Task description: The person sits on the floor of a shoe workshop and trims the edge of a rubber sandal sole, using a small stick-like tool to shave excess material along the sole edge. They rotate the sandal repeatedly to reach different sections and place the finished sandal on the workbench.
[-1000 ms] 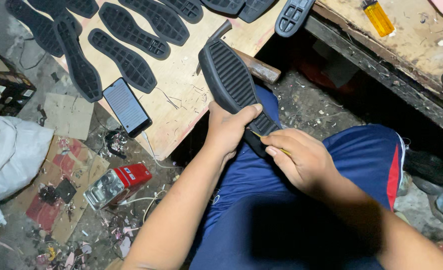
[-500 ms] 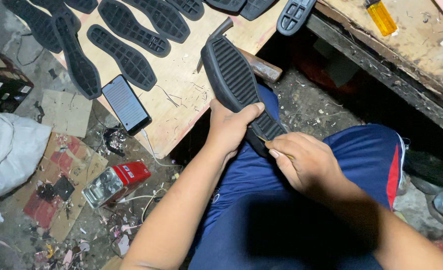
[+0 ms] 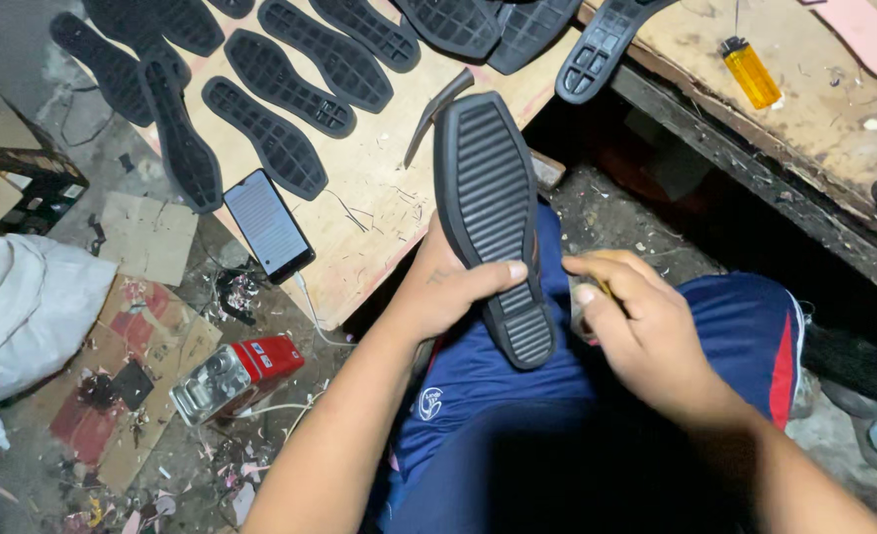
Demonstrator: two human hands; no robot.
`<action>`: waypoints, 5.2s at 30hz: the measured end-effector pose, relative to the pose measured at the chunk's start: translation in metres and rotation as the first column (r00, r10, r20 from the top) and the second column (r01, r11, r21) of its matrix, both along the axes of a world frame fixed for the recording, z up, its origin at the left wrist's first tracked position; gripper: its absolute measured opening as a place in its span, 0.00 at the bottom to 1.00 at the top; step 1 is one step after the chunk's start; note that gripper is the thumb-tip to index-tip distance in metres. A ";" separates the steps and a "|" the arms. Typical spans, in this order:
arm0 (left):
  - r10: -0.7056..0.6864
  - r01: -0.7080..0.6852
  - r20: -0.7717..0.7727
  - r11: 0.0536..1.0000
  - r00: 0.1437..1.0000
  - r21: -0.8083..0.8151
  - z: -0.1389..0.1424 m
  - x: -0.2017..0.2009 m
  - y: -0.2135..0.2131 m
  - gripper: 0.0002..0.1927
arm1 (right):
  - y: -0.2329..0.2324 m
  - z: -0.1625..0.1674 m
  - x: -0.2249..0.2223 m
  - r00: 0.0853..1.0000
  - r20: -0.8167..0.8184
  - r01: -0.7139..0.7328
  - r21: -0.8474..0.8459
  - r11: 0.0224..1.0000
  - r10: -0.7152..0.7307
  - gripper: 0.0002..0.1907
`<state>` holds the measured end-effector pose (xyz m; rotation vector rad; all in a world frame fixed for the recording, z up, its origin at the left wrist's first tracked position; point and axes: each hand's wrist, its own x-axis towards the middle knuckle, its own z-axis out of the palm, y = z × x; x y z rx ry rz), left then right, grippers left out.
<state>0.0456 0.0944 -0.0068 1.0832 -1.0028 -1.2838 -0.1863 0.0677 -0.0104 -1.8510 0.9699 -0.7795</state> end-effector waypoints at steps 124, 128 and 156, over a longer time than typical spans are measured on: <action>0.176 -0.111 0.350 0.974 0.920 -0.200 0.071 -0.070 0.022 0.19 | -0.025 0.070 -0.090 0.915 0.177 -0.251 -0.455 0.854 0.362 0.16; 0.192 -0.095 0.408 0.965 0.893 -0.246 0.073 -0.072 0.023 0.18 | 0.006 0.074 -0.075 0.994 -0.026 -0.109 -0.406 0.907 0.108 0.13; 0.177 -0.098 0.397 0.973 0.901 -0.211 0.069 -0.072 0.025 0.18 | -0.006 0.105 -0.056 0.992 -0.069 -0.123 -0.444 0.887 0.103 0.09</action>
